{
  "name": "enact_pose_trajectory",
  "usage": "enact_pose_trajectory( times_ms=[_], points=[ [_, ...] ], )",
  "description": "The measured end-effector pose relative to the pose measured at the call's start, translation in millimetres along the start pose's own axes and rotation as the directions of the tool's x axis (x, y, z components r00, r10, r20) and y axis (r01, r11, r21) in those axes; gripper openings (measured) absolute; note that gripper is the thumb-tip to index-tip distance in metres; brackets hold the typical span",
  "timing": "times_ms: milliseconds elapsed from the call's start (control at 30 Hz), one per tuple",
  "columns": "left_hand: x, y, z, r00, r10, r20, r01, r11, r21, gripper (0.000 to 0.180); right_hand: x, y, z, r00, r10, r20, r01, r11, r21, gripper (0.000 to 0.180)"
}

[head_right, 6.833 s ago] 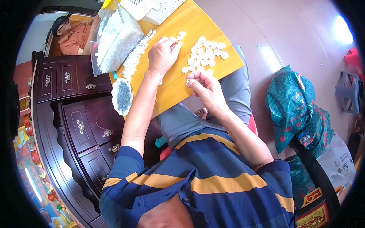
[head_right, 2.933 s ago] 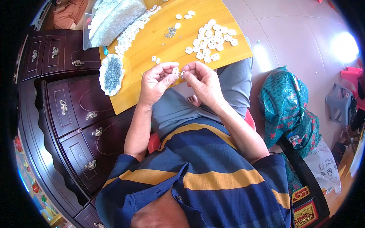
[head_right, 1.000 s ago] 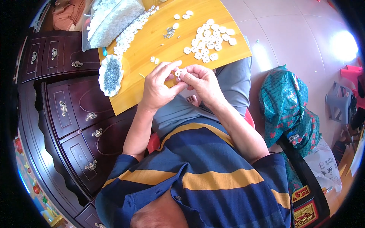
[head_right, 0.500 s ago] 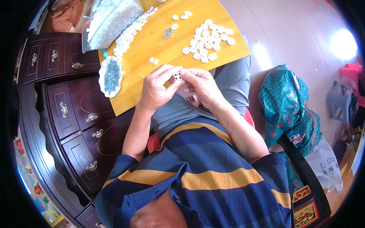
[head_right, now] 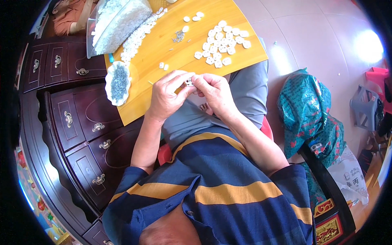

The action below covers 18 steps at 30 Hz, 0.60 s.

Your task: Assembling small white plastic components with metal pins at a workspace.

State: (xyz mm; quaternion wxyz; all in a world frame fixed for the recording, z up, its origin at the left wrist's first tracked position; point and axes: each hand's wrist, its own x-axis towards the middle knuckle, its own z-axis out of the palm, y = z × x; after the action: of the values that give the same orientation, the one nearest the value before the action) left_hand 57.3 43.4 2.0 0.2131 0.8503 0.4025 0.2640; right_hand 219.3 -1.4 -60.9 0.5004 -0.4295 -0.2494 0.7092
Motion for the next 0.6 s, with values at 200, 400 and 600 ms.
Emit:
enact_pose_trajectory(
  times_ms=[200, 400, 600],
  points=[
    [2.2, -0.2, 1.1, 0.999, 0.047, -0.022, -0.046, 0.998, 0.035, 0.026, -3.6, -4.3, 2.7, 0.999, -0.026, -0.032, 0.024, 0.998, -0.062, 0.033],
    [6.6, 0.4, 2.8, 0.996, 0.081, -0.042, -0.081, 0.997, 0.018, 0.022, -4.9, -5.8, -0.2, 0.999, 0.005, -0.045, -0.005, 1.0, -0.009, 0.022],
    [9.0, -2.9, 5.9, 0.991, 0.118, -0.065, -0.118, 0.993, 0.005, 0.022, -6.1, -6.3, -0.9, 0.998, -0.006, -0.062, 0.008, 1.0, 0.02, 0.021]
  ],
)
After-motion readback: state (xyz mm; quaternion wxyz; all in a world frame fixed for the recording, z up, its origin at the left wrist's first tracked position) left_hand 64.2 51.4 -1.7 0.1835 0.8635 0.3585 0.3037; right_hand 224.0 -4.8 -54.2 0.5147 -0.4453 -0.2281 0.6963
